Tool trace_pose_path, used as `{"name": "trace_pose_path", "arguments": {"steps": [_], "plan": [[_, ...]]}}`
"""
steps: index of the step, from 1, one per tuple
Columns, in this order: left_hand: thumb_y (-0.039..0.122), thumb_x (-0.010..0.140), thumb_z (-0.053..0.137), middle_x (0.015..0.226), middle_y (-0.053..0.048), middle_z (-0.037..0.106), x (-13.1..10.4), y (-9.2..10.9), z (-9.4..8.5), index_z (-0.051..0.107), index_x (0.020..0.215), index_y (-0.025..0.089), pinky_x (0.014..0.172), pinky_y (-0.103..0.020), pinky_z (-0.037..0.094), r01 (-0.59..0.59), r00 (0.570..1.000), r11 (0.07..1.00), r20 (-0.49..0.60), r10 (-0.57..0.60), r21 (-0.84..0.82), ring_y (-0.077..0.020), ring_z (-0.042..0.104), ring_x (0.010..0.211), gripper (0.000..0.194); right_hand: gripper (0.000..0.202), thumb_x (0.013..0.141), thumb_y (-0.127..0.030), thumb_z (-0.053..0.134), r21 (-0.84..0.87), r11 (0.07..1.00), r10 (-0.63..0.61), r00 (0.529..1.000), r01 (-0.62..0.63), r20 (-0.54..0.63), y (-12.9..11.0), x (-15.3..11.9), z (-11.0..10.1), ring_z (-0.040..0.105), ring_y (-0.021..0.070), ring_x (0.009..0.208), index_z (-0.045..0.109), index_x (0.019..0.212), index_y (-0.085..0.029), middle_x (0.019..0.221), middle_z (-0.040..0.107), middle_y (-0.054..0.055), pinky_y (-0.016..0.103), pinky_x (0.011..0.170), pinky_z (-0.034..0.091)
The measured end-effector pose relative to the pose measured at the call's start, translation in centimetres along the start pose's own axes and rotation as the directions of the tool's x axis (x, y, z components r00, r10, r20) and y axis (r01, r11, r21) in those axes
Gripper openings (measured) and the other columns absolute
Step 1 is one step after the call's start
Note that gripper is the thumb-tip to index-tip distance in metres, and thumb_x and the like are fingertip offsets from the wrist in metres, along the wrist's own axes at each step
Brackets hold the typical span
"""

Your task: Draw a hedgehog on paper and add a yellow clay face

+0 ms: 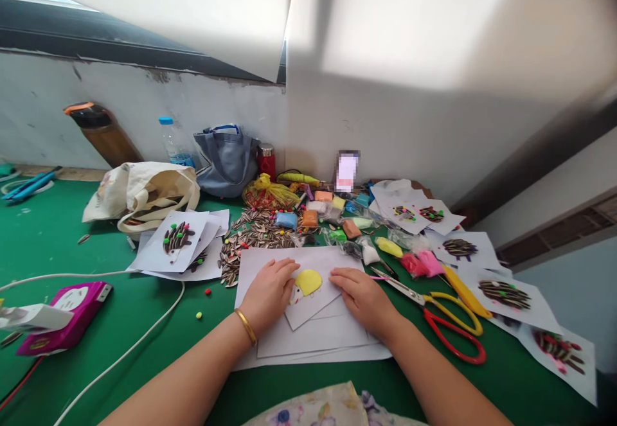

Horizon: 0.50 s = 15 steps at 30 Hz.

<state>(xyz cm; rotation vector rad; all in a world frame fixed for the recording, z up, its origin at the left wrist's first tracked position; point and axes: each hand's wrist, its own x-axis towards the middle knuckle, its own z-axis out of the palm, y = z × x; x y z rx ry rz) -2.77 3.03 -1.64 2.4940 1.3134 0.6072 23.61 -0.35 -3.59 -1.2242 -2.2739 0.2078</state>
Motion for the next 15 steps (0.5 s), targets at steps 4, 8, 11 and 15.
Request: {"name": "trace_pose_path", "arguments": {"steps": [4,8,11,15], "plan": [[0.012,0.091,0.047,0.128,-0.010,0.064,-0.05,0.05,-0.02,0.060,0.123,0.018,0.110,-0.050,0.040,-0.009,1.000,1.000,-0.007,0.009,-0.015,-0.0236,0.058,0.121,0.035,0.033,0.092,-0.016,0.053,-0.021,1.000,0.012,1.000,-0.012,0.012,-0.21,0.06,-0.44,0.060,0.0237,0.113,0.063,0.122,-0.024,0.121,0.067,0.008,0.045,0.099,0.048],[0.011,0.091,0.047,0.126,-0.009,0.066,-0.09,0.11,0.09,0.060,0.123,0.019,0.110,-0.050,0.040,-0.020,1.000,0.999,-0.014,0.020,-0.033,-0.0234,0.059,0.118,0.035,0.033,0.091,-0.024,0.059,-0.041,0.999,0.021,0.999,-0.019,0.046,-0.34,0.06,-0.56,0.058,0.0260,0.113,0.061,0.124,-0.024,0.121,0.066,0.009,0.047,0.098,0.046],[0.011,0.091,0.047,0.125,-0.009,0.066,-0.16,0.06,0.25,0.060,0.122,0.018,0.108,-0.048,0.044,-0.021,0.999,0.999,-0.029,0.019,-0.047,-0.0230,0.060,0.117,0.035,0.036,0.090,-0.027,0.062,-0.059,0.998,0.022,0.997,-0.018,0.068,-0.39,0.09,-0.62,0.058,0.0267,0.113,0.060,0.126,-0.023,0.122,0.066,0.009,0.047,0.098,0.045],[0.012,0.089,0.050,0.124,-0.009,0.066,-0.19,-0.07,0.36,0.061,0.121,0.017,0.103,-0.043,0.048,-0.020,0.998,0.998,-0.061,0.016,-0.059,-0.0234,0.061,0.115,0.034,0.042,0.089,-0.028,0.063,-0.082,0.996,0.025,0.996,-0.018,0.086,-0.38,0.16,-0.61,0.058,0.0261,0.114,0.057,0.131,-0.024,0.124,0.066,0.009,0.045,0.097,0.045]]}}
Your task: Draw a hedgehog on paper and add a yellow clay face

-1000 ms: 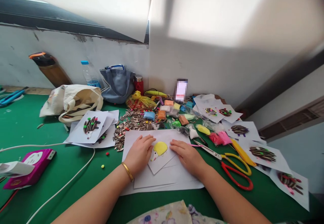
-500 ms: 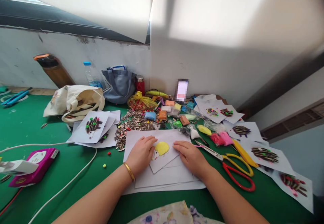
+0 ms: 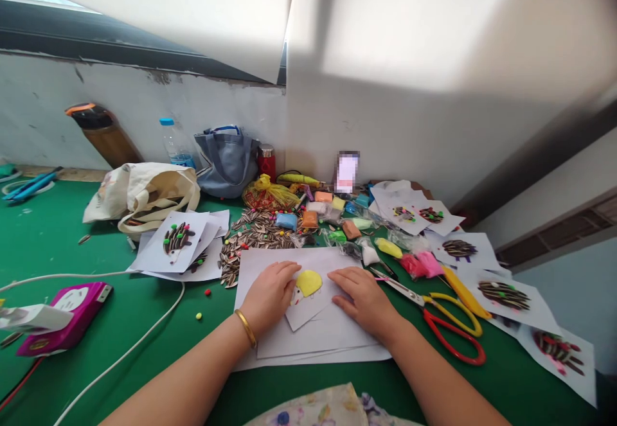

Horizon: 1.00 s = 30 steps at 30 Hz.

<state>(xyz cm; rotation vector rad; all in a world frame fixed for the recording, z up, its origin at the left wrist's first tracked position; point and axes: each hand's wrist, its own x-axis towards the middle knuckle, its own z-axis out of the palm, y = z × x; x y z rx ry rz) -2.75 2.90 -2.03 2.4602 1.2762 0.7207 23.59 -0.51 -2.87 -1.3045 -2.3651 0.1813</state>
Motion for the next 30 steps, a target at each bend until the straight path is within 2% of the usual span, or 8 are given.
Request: {"name": "trace_pose_path", "arguments": {"steps": [7,13,16,21,25,30], "plan": [[0.014,0.093,0.046,0.117,-0.009,0.067,0.2,0.3,-0.5,0.063,0.118,0.018,0.095,-0.041,0.052,0.020,1.000,1.000,-0.009,-0.021,-0.022,-0.0231,0.063,0.106,0.031,0.039,0.094,-0.019,0.054,-0.033,0.999,0.008,1.000,-0.009,-0.019,0.0,-0.1,0.3,0.056,0.0247,0.118,0.055,0.133,-0.025,0.127,0.066,0.007,0.045,0.099,0.041],[0.013,0.093,0.045,0.114,-0.009,0.067,0.2,0.3,-0.4,0.063,0.118,0.019,0.092,-0.041,0.053,0.030,0.999,0.999,-0.009,-0.031,-0.019,-0.0227,0.063,0.102,0.031,0.034,0.093,-0.024,0.056,-0.043,0.999,0.031,0.999,-0.032,-0.021,-0.5,-0.1,-0.5,0.060,0.0246,0.108,0.060,0.127,-0.023,0.113,0.070,0.007,0.043,0.093,0.042],[0.012,0.093,0.046,0.113,-0.009,0.067,0.3,0.1,-0.3,0.064,0.117,0.019,0.092,-0.041,0.052,0.026,1.000,1.000,-0.012,-0.026,-0.012,-0.0226,0.063,0.102,0.031,0.037,0.093,-0.026,0.057,-0.041,0.999,0.034,0.999,-0.034,-0.003,-0.6,-0.2,-0.7,0.058,0.0252,0.113,0.058,0.130,-0.023,0.119,0.069,0.007,0.044,0.096,0.041],[0.011,0.091,0.048,0.115,-0.007,0.070,0.3,0.1,-0.3,0.065,0.119,0.020,0.095,-0.043,0.051,-0.034,0.999,0.999,-0.005,0.034,-0.005,-0.0230,0.062,0.105,0.034,0.045,0.093,-0.032,0.057,-0.053,0.997,0.064,0.996,-0.061,0.063,-0.6,-0.3,-0.6,0.050,0.0271,0.128,0.053,0.137,-0.023,0.134,0.061,0.009,0.048,0.106,0.035],[0.012,0.093,0.046,0.122,-0.004,0.070,0.3,-0.1,0.0,0.063,0.126,0.023,0.101,-0.046,0.049,-0.079,0.997,0.997,-0.001,0.079,0.001,-0.0246,0.058,0.117,0.039,0.053,0.093,-0.041,0.057,-0.074,0.995,0.070,0.993,-0.063,0.097,-0.6,-0.2,-0.6,0.047,0.0282,0.133,0.048,0.142,-0.022,0.140,0.057,0.011,0.049,0.106,0.035],[0.015,0.094,0.046,0.122,-0.005,0.070,0.1,-0.2,0.3,0.059,0.131,0.023,0.104,-0.050,0.046,-0.039,0.998,0.999,0.052,0.038,0.034,-0.0279,0.054,0.126,0.040,0.046,0.094,-0.036,0.057,-0.100,0.994,0.040,0.999,-0.038,0.010,-0.7,0.0,-0.7,0.050,0.0281,0.129,0.052,0.138,-0.023,0.136,0.059,0.010,0.048,0.104,0.038]]}}
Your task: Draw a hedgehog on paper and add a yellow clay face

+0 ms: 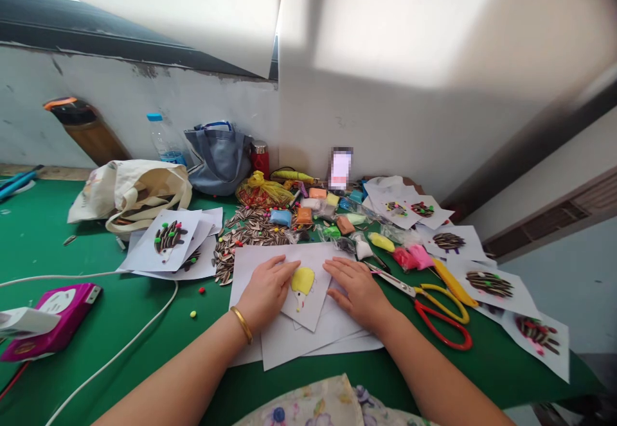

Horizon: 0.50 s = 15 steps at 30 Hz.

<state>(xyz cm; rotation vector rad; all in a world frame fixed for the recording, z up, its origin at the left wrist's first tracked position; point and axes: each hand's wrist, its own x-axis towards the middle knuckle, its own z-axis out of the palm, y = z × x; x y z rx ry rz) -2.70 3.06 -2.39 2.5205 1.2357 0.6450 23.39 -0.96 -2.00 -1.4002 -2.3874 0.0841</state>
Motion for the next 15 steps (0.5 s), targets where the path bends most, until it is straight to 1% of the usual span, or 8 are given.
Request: {"name": "trace_pose_path", "arguments": {"steps": [4,7,10,12,15], "plan": [[0.017,0.095,0.045,0.121,-0.007,0.070,-0.1,0.2,-0.1,0.058,0.133,0.023,0.104,-0.051,0.046,0.026,1.000,1.000,0.010,-0.027,0.016,-0.0289,0.053,0.128,0.041,0.035,0.093,-0.028,0.058,-0.024,1.000,-0.002,0.996,-0.001,-0.085,-0.4,0.6,-0.4,0.055,0.0280,0.117,0.061,0.127,-0.024,0.124,0.066,0.009,0.047,0.098,0.041],[0.018,0.095,0.045,0.123,-0.008,0.069,-0.2,0.2,-0.1,0.055,0.135,0.022,0.104,-0.052,0.045,0.034,0.999,0.999,0.014,-0.035,0.034,-0.0300,0.052,0.129,0.041,0.029,0.092,-0.023,0.057,-0.036,0.999,-0.023,0.995,0.020,-0.093,-1.2,1.7,-1.0,0.056,0.0274,0.111,0.063,0.121,-0.025,0.117,0.068,0.008,0.045,0.094,0.041],[0.019,0.095,0.045,0.126,-0.008,0.067,-0.3,0.1,0.0,0.054,0.136,0.022,0.104,-0.052,0.044,0.033,0.999,0.998,-0.004,-0.033,0.047,-0.0303,0.052,0.128,0.042,0.027,0.092,-0.020,0.057,-0.068,0.997,-0.038,0.996,0.032,-0.087,-1.5,3.1,-1.6,0.056,0.0272,0.108,0.064,0.117,-0.025,0.113,0.068,0.008,0.044,0.090,0.040],[0.020,0.095,0.046,0.127,-0.008,0.067,-0.3,0.1,0.0,0.053,0.136,0.022,0.104,-0.052,0.044,0.033,0.999,0.998,-0.016,-0.032,0.052,-0.0303,0.052,0.127,0.042,0.028,0.091,-0.020,0.058,-0.113,0.993,0.003,0.993,-0.016,-0.114,-1.0,3.9,-1.9,0.055,0.0277,0.107,0.063,0.118,-0.025,0.113,0.067,0.008,0.044,0.089,0.040],[0.021,0.095,0.046,0.128,-0.009,0.066,-0.3,0.0,-0.1,0.052,0.136,0.019,0.104,-0.052,0.044,0.026,1.000,0.998,-0.010,-0.025,0.059,-0.0302,0.053,0.126,0.042,0.031,0.088,-0.018,0.060,-0.213,0.958,0.153,0.969,-0.194,-0.196,0.9,4.7,-2.1,0.053,0.0297,0.105,0.064,0.118,-0.023,0.111,0.066,0.011,0.045,0.088,0.039]]}}
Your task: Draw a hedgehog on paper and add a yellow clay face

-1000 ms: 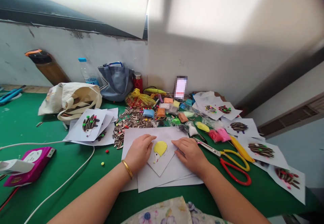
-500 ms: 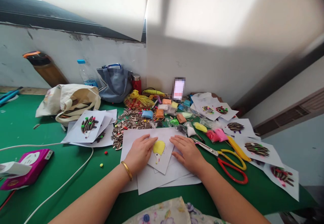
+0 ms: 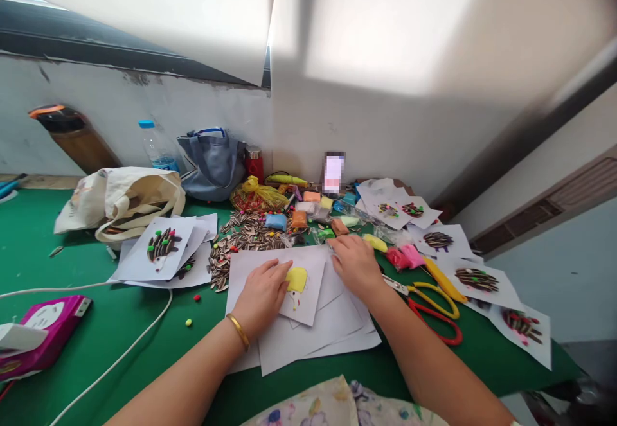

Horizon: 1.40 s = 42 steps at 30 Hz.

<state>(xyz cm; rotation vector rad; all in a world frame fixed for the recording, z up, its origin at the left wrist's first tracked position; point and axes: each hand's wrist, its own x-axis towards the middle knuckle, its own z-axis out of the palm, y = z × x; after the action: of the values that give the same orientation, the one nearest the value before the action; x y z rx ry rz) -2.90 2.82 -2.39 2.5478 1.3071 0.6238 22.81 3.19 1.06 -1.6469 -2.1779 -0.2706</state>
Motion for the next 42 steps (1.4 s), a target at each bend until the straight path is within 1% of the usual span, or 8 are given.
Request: {"name": "trace_pose_path", "arguments": {"steps": [4,10,16,19,23,30,36,42], "plan": [[0.022,0.095,0.047,0.129,-0.009,0.065,0.0,0.0,-0.1,0.054,0.134,0.019,0.104,-0.051,0.044,-0.023,1.000,1.000,-0.022,0.022,-0.002,-0.0290,0.054,0.124,0.040,0.027,0.082,-0.020,0.069,-0.121,0.982,0.147,0.988,-0.142,0.037,2.4,0.7,0.9,0.051,0.0331,0.098,0.068,0.109,-0.021,0.101,0.064,0.015,0.046,0.080,0.041],[0.025,0.093,0.051,0.131,-0.010,0.062,0.1,0.1,-0.4,0.054,0.133,0.022,0.104,-0.048,0.046,-0.039,0.995,0.999,-0.090,0.036,-0.032,-0.0270,0.056,0.120,0.040,0.010,0.083,-0.021,0.069,-0.097,0.983,0.153,0.988,-0.154,-0.009,2.5,0.7,1.1,0.050,0.0315,0.101,0.069,0.093,-0.023,0.100,0.063,0.012,0.046,0.083,0.041],[0.029,0.094,0.052,0.131,-0.010,0.058,0.0,1.0,-1.4,0.058,0.126,0.025,0.103,-0.047,0.047,-0.025,0.980,0.979,-0.196,-0.015,-0.201,-0.0262,0.055,0.121,0.033,0.011,0.085,-0.016,0.061,0.300,0.954,0.010,0.995,0.019,-0.097,-0.3,-0.5,0.4,0.056,0.0277,0.111,0.064,0.094,-0.021,0.118,0.065,0.010,0.045,0.095,0.042],[0.028,0.094,0.052,0.128,-0.010,0.058,-0.1,2.0,-2.0,0.060,0.123,0.026,0.102,-0.044,0.049,-0.025,0.982,0.912,-0.181,-0.054,-0.410,-0.0238,0.057,0.118,0.030,0.016,0.090,-0.022,0.056,0.546,0.837,0.025,1.000,-0.021,0.001,-2.8,-1.6,0.4,0.063,0.0214,0.096,0.061,0.105,-0.022,0.103,0.070,0.006,0.036,0.086,0.049],[0.029,0.094,0.053,0.115,-0.008,0.060,-0.2,3.0,-2.1,0.062,0.113,0.023,0.089,-0.036,0.056,0.014,0.985,0.760,-0.122,-0.122,-0.650,-0.0195,0.062,0.103,0.022,0.017,0.092,-0.023,0.057,0.661,0.751,-0.050,0.998,0.005,0.049,-4.7,-2.4,0.2,0.064,0.0198,0.095,0.063,0.107,-0.025,0.103,0.070,0.004,0.033,0.086,0.049],[0.029,0.088,0.061,0.092,-0.004,0.059,-0.3,3.1,-1.7,0.058,0.093,0.020,0.078,-0.031,0.055,0.083,0.969,0.681,-0.101,-0.226,-0.728,-0.0160,0.059,0.083,0.011,0.015,0.095,-0.028,0.056,0.657,0.751,-0.126,0.990,0.056,0.060,-4.7,-2.3,-0.3,0.062,0.0192,0.092,0.064,0.107,-0.023,0.099,0.067,0.006,0.031,0.081,0.050],[0.030,0.087,0.061,0.098,-0.006,0.064,-0.1,3.2,-1.4,0.063,0.096,0.020,0.079,-0.032,0.057,0.119,0.968,0.595,-0.041,-0.248,-0.795,-0.0175,0.064,0.087,0.014,0.013,0.097,-0.028,0.050,0.696,0.717,-0.092,0.994,0.028,0.054,-5.1,-2.8,-0.1,0.060,0.0189,0.088,0.059,0.106,-0.022,0.097,0.066,0.005,0.031,0.079,0.049],[0.028,0.088,0.062,0.106,-0.005,0.071,-0.5,2.8,-1.3,0.071,0.106,0.025,0.086,-0.034,0.057,0.086,0.980,0.727,-0.074,-0.185,-0.681,-0.0191,0.068,0.096,0.020,0.014,0.093,-0.020,0.052,0.709,0.703,-0.117,0.992,0.048,0.050,-5.5,-2.8,-0.2,0.059,0.0183,0.086,0.058,0.105,-0.024,0.096,0.065,0.004,0.030,0.076,0.047]]}}
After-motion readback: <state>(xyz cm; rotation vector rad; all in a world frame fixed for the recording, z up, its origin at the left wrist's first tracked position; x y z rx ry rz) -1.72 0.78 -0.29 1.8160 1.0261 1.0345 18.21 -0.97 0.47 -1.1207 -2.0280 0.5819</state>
